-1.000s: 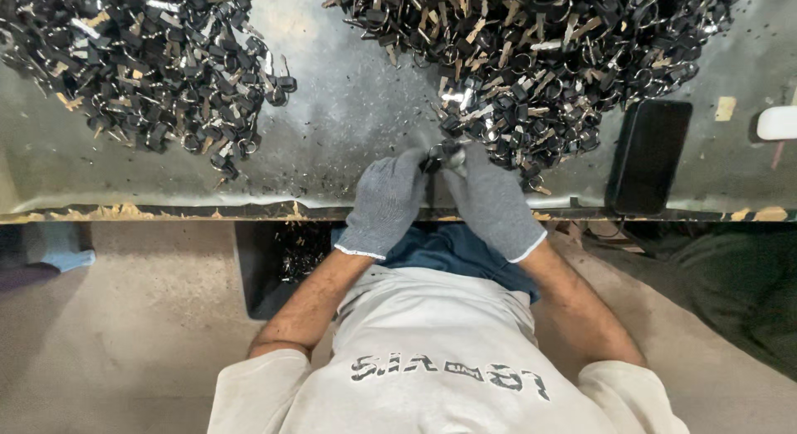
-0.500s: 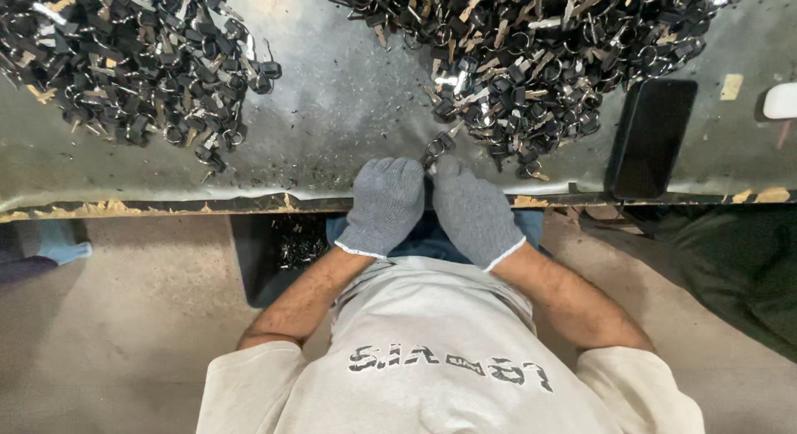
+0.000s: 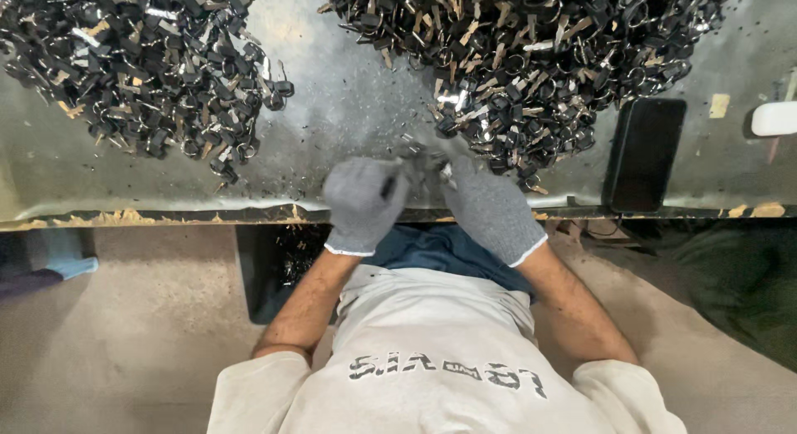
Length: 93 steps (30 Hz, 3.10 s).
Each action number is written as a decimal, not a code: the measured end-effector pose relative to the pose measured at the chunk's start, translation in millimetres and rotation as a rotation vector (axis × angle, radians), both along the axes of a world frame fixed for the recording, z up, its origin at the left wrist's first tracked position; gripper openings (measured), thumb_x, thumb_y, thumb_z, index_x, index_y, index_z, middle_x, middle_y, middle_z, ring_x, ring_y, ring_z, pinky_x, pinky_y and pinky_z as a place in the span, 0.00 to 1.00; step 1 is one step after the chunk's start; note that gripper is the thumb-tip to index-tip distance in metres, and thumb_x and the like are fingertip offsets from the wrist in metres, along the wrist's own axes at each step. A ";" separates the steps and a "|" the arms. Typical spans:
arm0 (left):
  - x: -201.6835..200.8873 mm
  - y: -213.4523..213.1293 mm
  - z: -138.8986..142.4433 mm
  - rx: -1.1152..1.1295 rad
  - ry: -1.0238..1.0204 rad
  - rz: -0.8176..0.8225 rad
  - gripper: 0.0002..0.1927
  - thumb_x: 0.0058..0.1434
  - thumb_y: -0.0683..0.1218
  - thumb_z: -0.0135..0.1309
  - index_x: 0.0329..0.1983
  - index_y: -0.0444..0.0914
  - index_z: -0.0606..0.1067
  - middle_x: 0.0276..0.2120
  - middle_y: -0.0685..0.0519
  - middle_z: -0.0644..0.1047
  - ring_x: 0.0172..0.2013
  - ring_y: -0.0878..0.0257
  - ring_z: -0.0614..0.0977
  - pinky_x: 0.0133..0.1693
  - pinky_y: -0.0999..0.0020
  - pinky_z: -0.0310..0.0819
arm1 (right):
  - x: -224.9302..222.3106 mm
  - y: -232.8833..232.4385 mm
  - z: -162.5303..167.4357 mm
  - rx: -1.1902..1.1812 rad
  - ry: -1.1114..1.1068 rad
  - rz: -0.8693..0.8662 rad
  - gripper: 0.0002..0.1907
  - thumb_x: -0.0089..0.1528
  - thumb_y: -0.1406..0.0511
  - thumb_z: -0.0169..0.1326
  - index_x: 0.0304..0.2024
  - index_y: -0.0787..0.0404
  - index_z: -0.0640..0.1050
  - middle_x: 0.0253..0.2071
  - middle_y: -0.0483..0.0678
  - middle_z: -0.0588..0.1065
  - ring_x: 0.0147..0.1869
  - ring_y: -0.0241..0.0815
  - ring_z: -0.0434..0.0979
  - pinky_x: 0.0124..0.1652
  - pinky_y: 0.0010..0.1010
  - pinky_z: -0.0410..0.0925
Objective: The person picks small black metal parts one at a time from a large pile on the workbench, briefly manipulates each with both gloved hands, and drops it into a bin below the bench. Partway through they pull off one glove, reposition it, and put it back on before resuming sorting.
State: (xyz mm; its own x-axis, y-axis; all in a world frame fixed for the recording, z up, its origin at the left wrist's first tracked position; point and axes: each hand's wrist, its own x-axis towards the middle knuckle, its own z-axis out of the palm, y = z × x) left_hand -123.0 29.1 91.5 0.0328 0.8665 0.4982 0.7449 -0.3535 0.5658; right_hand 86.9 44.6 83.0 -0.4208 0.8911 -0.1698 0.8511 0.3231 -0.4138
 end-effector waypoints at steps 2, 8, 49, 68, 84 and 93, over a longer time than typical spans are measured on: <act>-2.7 4.8 10.2 0.093 -0.032 0.088 0.07 0.61 0.41 0.62 0.40 0.37 0.78 0.37 0.48 0.79 0.40 0.51 0.80 0.45 0.54 0.73 | 1.0 -1.9 -2.2 -0.010 0.004 -0.032 0.18 0.66 0.60 0.55 0.52 0.66 0.72 0.39 0.61 0.78 0.37 0.60 0.82 0.33 0.49 0.74; 25.8 46.7 -2.5 -0.167 0.226 -0.138 0.17 0.55 0.41 0.58 0.49 0.38 0.78 0.45 0.44 0.76 0.46 0.46 0.78 0.46 0.49 0.70 | -4.9 -15.6 1.3 0.379 0.031 0.033 0.28 0.62 0.60 0.55 0.62 0.68 0.70 0.48 0.65 0.76 0.40 0.60 0.83 0.33 0.45 0.76; 18.8 -0.3 -35.2 -0.254 0.209 -0.186 0.14 0.57 0.39 0.54 0.48 0.36 0.74 0.39 0.44 0.75 0.44 0.45 0.77 0.49 0.49 0.68 | -21.8 0.2 1.8 0.204 -0.299 0.031 0.09 0.69 0.62 0.52 0.46 0.61 0.70 0.31 0.53 0.77 0.34 0.51 0.83 0.29 0.41 0.75; 15.0 -9.1 -34.1 -0.281 -0.059 -0.117 0.25 0.58 0.38 0.57 0.60 0.33 0.72 0.36 0.48 0.78 0.39 0.48 0.80 0.46 0.52 0.72 | 0.5 9.8 -13.6 -0.101 0.084 -0.036 0.31 0.65 0.59 0.58 0.64 0.71 0.66 0.29 0.56 0.77 0.31 0.60 0.80 0.30 0.48 0.74; 22.5 -20.8 -17.2 -0.120 0.207 -0.034 0.10 0.60 0.42 0.58 0.44 0.37 0.75 0.32 0.49 0.75 0.36 0.51 0.78 0.39 0.53 0.69 | -6.0 0.4 18.0 0.038 0.143 0.010 0.26 0.65 0.62 0.55 0.59 0.73 0.68 0.33 0.63 0.78 0.35 0.62 0.81 0.32 0.47 0.73; 20.7 -17.4 -25.8 -0.125 0.124 -0.049 0.08 0.53 0.43 0.60 0.31 0.40 0.72 0.27 0.48 0.72 0.32 0.49 0.77 0.37 0.51 0.67 | -4.6 -25.1 1.9 0.227 -0.142 0.122 0.12 0.65 0.63 0.53 0.46 0.64 0.73 0.37 0.56 0.76 0.35 0.55 0.81 0.28 0.42 0.74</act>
State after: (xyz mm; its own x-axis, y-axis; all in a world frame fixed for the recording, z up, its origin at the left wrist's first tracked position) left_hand -102.4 11.8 65.8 0.1307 0.9171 0.3766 0.7952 -0.3239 0.5126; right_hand 82.2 19.6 84.9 -0.5136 0.8573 -0.0363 0.8444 0.4974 -0.1989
